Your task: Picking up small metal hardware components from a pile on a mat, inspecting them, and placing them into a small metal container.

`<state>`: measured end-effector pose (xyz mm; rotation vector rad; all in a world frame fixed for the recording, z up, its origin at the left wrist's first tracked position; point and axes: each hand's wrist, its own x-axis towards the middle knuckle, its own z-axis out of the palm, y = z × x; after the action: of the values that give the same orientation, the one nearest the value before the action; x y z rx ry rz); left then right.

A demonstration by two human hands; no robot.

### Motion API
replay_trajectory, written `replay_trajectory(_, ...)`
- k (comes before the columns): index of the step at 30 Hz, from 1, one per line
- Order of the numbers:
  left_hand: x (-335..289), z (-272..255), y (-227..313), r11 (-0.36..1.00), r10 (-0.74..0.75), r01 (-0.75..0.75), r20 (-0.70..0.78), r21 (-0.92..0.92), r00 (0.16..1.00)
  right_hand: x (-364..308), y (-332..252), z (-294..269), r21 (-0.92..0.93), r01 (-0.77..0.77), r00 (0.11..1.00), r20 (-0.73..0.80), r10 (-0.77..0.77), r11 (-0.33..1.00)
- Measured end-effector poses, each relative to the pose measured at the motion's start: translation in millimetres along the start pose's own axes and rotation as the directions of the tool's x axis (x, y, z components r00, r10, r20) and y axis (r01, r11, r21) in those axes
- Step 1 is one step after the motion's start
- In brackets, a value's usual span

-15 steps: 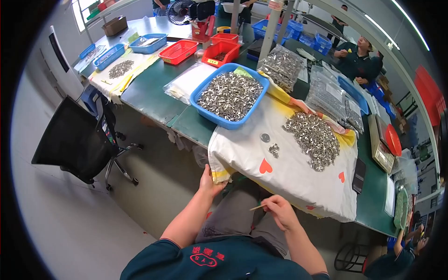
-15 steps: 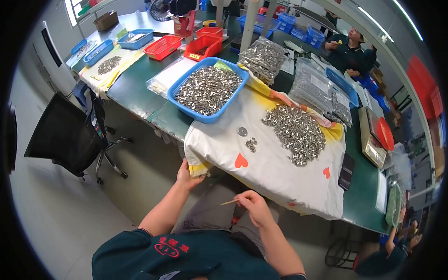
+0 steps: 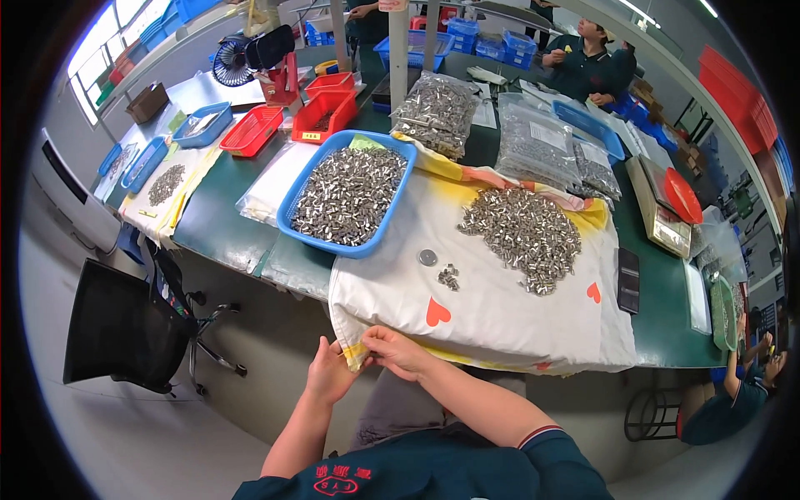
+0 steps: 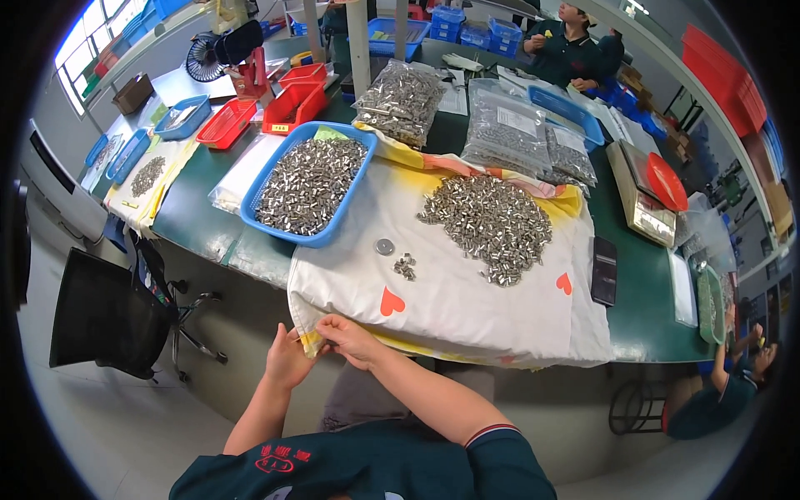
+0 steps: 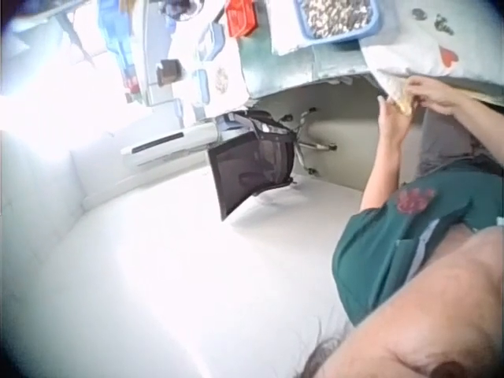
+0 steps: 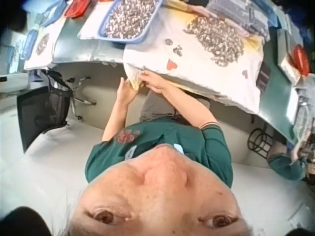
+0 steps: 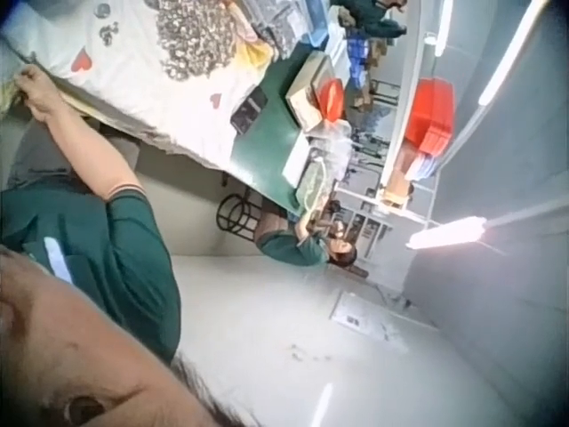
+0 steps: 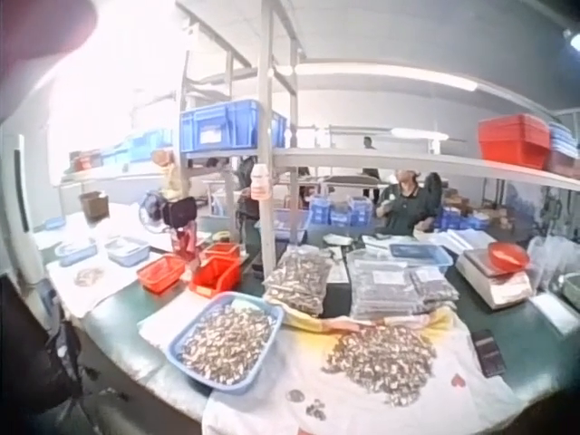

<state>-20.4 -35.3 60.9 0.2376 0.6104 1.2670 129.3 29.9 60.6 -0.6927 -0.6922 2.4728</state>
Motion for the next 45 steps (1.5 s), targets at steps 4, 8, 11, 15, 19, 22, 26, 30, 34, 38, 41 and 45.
replay_trajectory(4, 0.5, 3.4, 6.0, 1.0, -0.006, 0.005, 0.076, 0.02, 0.997, 12.5, -1.1, 2.3, -0.063, 0.024, 0.999, -0.024, -0.026, 0.998)
replay_trajectory(8, -1.9, -15.6, 9.8, 0.994, -0.063, 0.063, -0.003, -0.089, 0.998, 13.4, 0.8, 5.4, -0.082, 0.121, 0.983, -0.125, -0.131, 0.989)
replay_trajectory(11, 15.3, -29.0, 9.1, 0.578, -0.217, 0.482, -0.446, 0.658, 0.868, 12.2, 2.0, 1.1, -0.061, 0.106, 0.993, -0.038, -0.108, 0.993)
replay_trajectory(15, 45.9, -50.6, -3.4, -0.622, -0.145, -0.292, 0.26, 0.726, 0.955, 10.2, -6.4, 7.8, -0.159, 0.123, 0.989, -0.059, -0.134, 0.98)
replay_trajectory(19, 55.6, -19.8, -8.7, -0.606, -0.133, -0.295, 0.272, 0.739, 0.953, 15.7, -3.9, 4.8, -0.232, 0.056, 0.993, -0.083, -0.078, 0.971)
replay_trajectory(22, 64.2, -5.7, -4.5, -0.597, -0.113, -0.293, 0.283, 0.747, 0.952, 16.3, -2.7, 5.7, -0.193, 0.02, 0.995, -0.096, -0.039, 0.981)
replay_trajectory(26, 62.7, 10.8, 4.3, -0.584, -0.077, -0.29, 0.304, 0.758, 0.95, 21.2, 7.0, 2.8, -0.152, 0.06, 0.989, -0.127, -0.079, 0.987)
replay_trajectory(30, 46.9, 18.3, 11.9, -0.578, -0.02, -0.285, 0.336, 0.765, 0.942, 21.7, 7.0, 4.3, -0.187, 0.074, 0.98, -0.17, -0.106, 0.98)
replay_trajectory(34, 22.2, 29.5, 20.9, -0.43, 0.107, -0.307, 0.386, 0.849, 0.916, 17.2, 2.4, 7.4, -0.151, 0.055, 0.979, -0.187, -0.083, 0.987)
replay_trajectory(38, -9.1, 40.8, 35.4, -0.694, 0.059, -0.278, 0.438, 0.664, 0.897, 23.9, 12.6, -0.4, -0.238, 0.082, 0.968, -0.211, -0.134, 0.968)
replay_trajectory(41, -32.1, 52.2, 61.6, -0.687, 0.224, -0.156, 0.412, 0.71, 0.883, 21.3, 8.0, -3.7, -0.174, 0.002, 0.972, -0.229, -0.043, 0.985)
replay_trajectory(45, -57.8, 62.0, 100.1, -0.658, 0.358, -0.03, 0.348, 0.752, 0.867, 8.2, 1.4, 5.2, -0.012, -0.027, 0.989, -0.148, 0.025, 1.0)
